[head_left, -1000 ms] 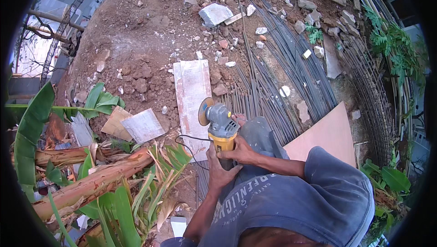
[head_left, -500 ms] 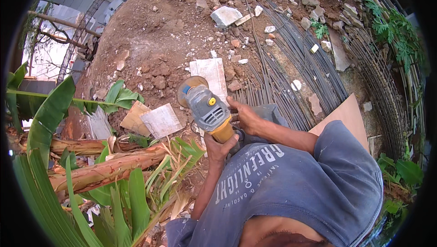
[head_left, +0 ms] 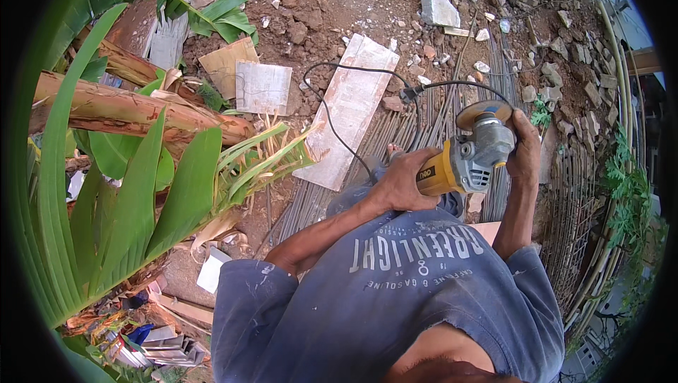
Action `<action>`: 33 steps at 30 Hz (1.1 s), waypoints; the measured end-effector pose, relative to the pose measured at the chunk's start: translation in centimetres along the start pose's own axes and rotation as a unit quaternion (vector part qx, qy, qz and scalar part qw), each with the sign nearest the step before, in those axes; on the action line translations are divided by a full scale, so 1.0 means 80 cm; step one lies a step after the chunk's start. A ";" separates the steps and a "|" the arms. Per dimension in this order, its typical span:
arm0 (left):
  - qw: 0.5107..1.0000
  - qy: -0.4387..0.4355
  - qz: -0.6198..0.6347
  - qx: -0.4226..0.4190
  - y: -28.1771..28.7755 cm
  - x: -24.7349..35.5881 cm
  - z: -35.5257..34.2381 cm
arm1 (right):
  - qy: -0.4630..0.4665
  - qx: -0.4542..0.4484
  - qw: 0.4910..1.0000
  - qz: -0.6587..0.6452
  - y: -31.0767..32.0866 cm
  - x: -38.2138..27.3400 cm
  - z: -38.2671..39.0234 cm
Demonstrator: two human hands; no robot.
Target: The person uses a hammer to split small wooden pieces on the ground, then uses an angle grinder to cut a large flat board into smaller sections. The person handles the wood and tools directly, moving pieces aside as needed.
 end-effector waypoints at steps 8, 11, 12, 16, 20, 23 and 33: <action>0.989 0.027 0.144 0.033 0.025 0.006 0.004 | -0.115 0.048 0.992 0.014 0.048 0.114 0.069; 0.983 0.043 0.171 0.048 0.026 0.010 0.013 | -0.114 0.131 0.959 -0.224 0.052 0.137 0.087; 0.984 0.025 0.169 0.042 0.016 0.014 0.007 | -0.114 0.112 0.958 -0.240 0.047 0.147 0.090; 0.995 -0.010 0.090 -0.029 -0.041 0.004 -0.002 | -0.047 0.177 0.973 -0.140 0.050 0.147 0.090; 0.993 0.001 0.023 -0.118 -0.090 0.017 -0.005 | 0.146 0.289 0.934 0.148 0.223 0.184 0.052; 0.991 -0.017 0.014 -0.130 -0.101 0.012 -0.019 | 0.085 0.405 0.910 -0.022 0.397 0.142 0.068; 0.986 -0.023 0.048 -0.156 -0.195 -0.009 -0.167 | -0.019 0.510 0.860 0.015 0.493 0.134 0.109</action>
Point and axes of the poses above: each hand's wrist, its own z-axis away from the middle knuckle, its own y-axis out of the back of the hand, x = y × z, the point moved 5 cm from there along -z, towards the middle knuckle, and after that the axes turned 15 degrees about z, right-handed, at the moved point
